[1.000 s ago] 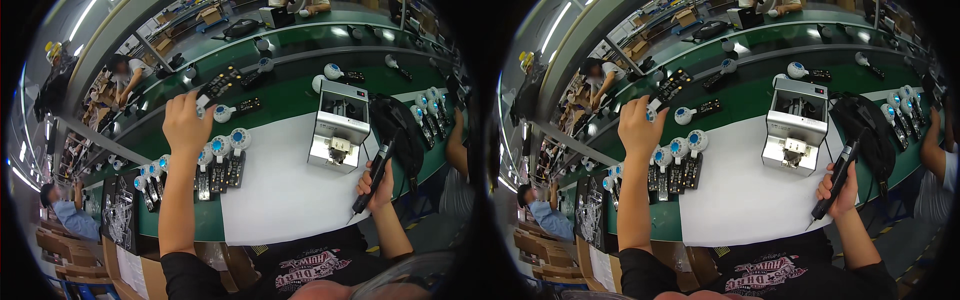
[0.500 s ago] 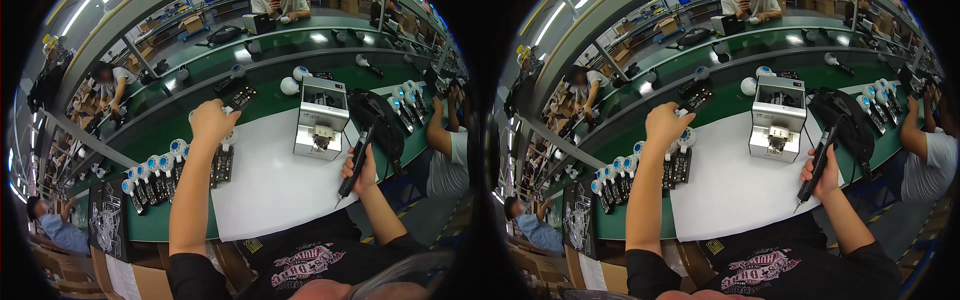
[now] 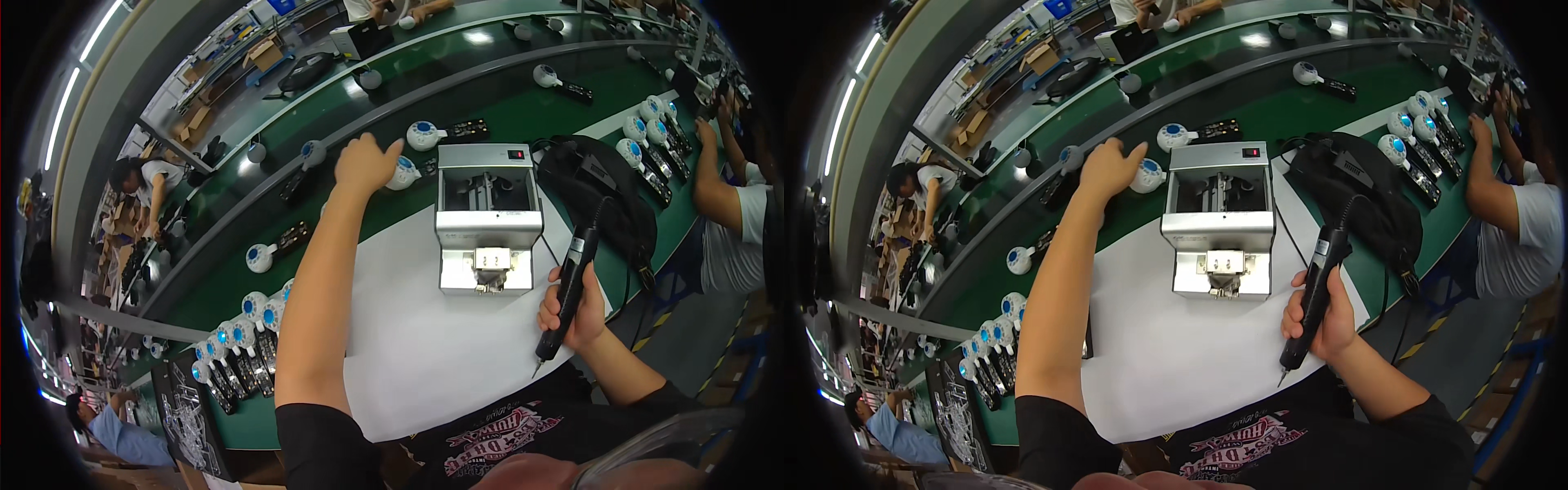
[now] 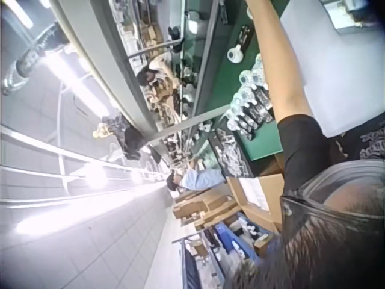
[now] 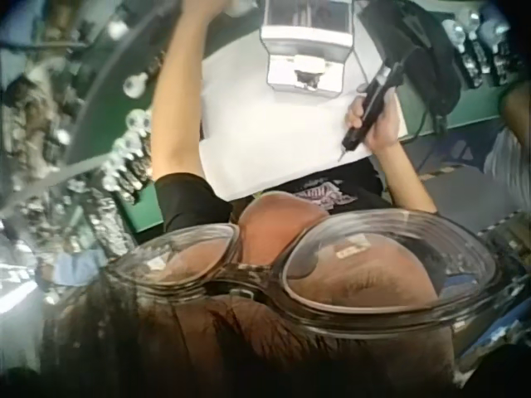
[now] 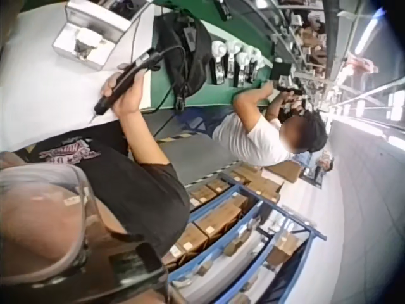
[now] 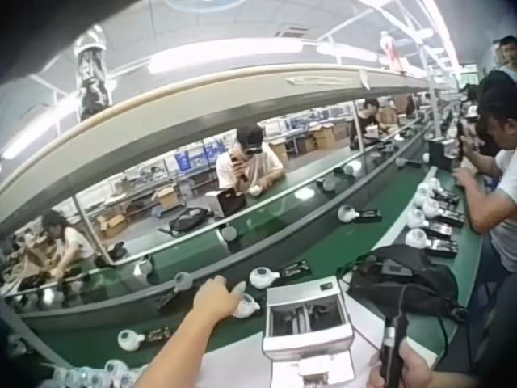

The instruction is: Assembling and inspecting electronic components on a production line.

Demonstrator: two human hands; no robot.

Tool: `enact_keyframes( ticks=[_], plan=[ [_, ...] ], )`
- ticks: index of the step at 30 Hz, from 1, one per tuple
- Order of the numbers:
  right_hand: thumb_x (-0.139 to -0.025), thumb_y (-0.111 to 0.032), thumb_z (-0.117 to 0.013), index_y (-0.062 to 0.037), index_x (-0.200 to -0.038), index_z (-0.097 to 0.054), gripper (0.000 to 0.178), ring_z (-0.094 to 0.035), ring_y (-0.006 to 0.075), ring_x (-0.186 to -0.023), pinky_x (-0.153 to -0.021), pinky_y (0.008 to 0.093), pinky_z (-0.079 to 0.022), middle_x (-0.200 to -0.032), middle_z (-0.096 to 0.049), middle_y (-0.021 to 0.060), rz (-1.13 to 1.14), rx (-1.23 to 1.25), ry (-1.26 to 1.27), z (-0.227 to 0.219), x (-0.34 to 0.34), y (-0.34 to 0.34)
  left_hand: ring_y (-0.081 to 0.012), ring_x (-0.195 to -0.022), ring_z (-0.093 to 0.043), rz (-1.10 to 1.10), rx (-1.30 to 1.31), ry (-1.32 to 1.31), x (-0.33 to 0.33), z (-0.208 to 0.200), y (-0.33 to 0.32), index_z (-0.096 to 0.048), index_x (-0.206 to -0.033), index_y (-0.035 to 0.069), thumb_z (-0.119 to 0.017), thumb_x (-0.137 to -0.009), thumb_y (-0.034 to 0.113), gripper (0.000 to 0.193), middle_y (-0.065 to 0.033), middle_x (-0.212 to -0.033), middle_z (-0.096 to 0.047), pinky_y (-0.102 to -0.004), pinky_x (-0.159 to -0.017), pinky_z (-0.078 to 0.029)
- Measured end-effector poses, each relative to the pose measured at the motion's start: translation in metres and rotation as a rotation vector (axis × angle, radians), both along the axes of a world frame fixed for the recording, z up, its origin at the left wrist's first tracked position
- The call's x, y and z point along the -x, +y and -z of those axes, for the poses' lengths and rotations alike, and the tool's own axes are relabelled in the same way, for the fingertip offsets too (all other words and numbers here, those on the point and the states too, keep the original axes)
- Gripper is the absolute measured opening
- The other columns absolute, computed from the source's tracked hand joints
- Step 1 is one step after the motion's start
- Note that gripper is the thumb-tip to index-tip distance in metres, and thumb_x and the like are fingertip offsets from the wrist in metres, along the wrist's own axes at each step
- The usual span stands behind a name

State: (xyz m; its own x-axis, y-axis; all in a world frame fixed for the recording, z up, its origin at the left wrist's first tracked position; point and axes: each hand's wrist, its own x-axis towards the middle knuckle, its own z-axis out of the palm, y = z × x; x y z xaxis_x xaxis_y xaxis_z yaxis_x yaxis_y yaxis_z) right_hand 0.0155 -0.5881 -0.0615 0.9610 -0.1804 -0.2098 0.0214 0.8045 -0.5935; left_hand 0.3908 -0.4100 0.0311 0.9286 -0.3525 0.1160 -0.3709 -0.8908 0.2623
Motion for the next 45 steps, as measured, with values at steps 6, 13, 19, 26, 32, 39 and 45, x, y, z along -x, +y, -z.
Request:
enact_keyframes(
  ticks=[6, 13, 19, 26, 32, 39, 45],
  plan=[
    [-0.100, -0.070, -0.026, -0.0098, -0.119, -0.050, 0.067, -0.056, 0.0216, -0.054, -0.061, 0.0403, -0.049, -0.069, -0.056, 0.0079, -0.023, -0.044, -0.044, 0.012, 0.004, -0.005, -0.0369, -0.116, -0.063, 0.069, -0.008, 0.157, -0.041, 0.026, -0.063, -0.058, -0.128, 0.000, -0.064, -0.087, 0.056, 0.070, -0.0265, -0.127, -0.063, -0.0423, -0.099, -0.050],
    [-0.101, -0.068, -0.024, -0.0091, -0.121, -0.047, 0.066, -0.057, 0.0234, -0.056, -0.062, 0.0411, -0.050, -0.072, -0.057, 0.0091, -0.053, -0.084, -0.088, 0.019, 0.004, -0.005, -0.0399, -0.111, -0.065, 0.254, -0.213, 0.087, -0.082, 0.046, -0.059, -0.053, -0.135, 0.001, -0.073, -0.080, 0.052, 0.078, -0.0305, -0.121, -0.064, -0.0437, -0.095, -0.052],
    [-0.101, -0.068, -0.023, -0.0086, -0.119, -0.046, 0.066, -0.057, 0.0228, -0.056, -0.062, 0.0413, -0.050, -0.071, -0.057, 0.0086, -0.055, -0.054, -0.092, 0.018, 0.005, -0.008, -0.0395, -0.107, -0.066, 0.116, -0.051, -0.231, -0.065, 0.032, -0.040, -0.059, -0.123, 0.005, -0.077, -0.080, 0.041, 0.059, -0.0254, -0.114, -0.067, -0.0459, -0.090, -0.054],
    [-0.101, -0.069, -0.024, -0.0084, -0.118, -0.046, 0.066, -0.056, 0.0213, -0.055, -0.061, 0.0401, -0.050, -0.070, -0.055, 0.0077, -0.059, -0.055, -0.079, 0.013, 0.002, -0.006, -0.0379, -0.106, -0.067, -0.018, -0.153, -0.201, -0.068, 0.032, 0.003, -0.065, -0.115, 0.002, -0.077, -0.080, 0.046, 0.058, -0.0232, -0.113, -0.069, -0.0456, -0.088, -0.055],
    [-0.101, -0.068, -0.026, -0.0085, -0.119, -0.047, 0.066, -0.054, 0.0201, -0.053, -0.060, 0.0387, -0.049, -0.068, -0.054, 0.0065, -0.028, -0.047, -0.080, 0.009, 0.002, -0.003, -0.0377, -0.109, -0.067, -0.005, -0.124, -0.149, -0.031, -0.023, 0.034, -0.068, -0.118, -0.002, -0.073, -0.082, 0.054, 0.067, -0.0247, -0.115, -0.069, -0.0434, -0.093, -0.053],
    [-0.102, -0.066, -0.029, -0.0065, -0.117, -0.052, 0.066, -0.053, 0.0191, -0.053, -0.058, 0.0375, -0.048, -0.067, -0.053, 0.0059, -0.016, -0.016, -0.040, 0.005, -0.006, 0.009, -0.0271, -0.114, -0.061, 0.406, 0.605, -0.105, 0.111, -0.150, 0.097, -0.069, -0.114, 0.001, -0.057, -0.096, 0.046, 0.050, -0.0161, -0.116, -0.067, -0.0418, -0.103, -0.044],
    [-0.102, -0.065, -0.031, -0.0056, -0.116, -0.054, 0.065, -0.050, 0.0177, -0.053, -0.056, 0.0366, -0.046, -0.067, -0.051, 0.0051, 0.028, 0.021, -0.023, -0.004, -0.006, 0.006, -0.0273, -0.113, -0.061, 0.401, 0.618, -0.146, 0.183, -0.158, 0.140, -0.070, -0.113, 0.002, -0.057, -0.096, 0.045, 0.048, -0.0156, -0.114, -0.067, -0.0418, -0.103, -0.044]
  ],
)
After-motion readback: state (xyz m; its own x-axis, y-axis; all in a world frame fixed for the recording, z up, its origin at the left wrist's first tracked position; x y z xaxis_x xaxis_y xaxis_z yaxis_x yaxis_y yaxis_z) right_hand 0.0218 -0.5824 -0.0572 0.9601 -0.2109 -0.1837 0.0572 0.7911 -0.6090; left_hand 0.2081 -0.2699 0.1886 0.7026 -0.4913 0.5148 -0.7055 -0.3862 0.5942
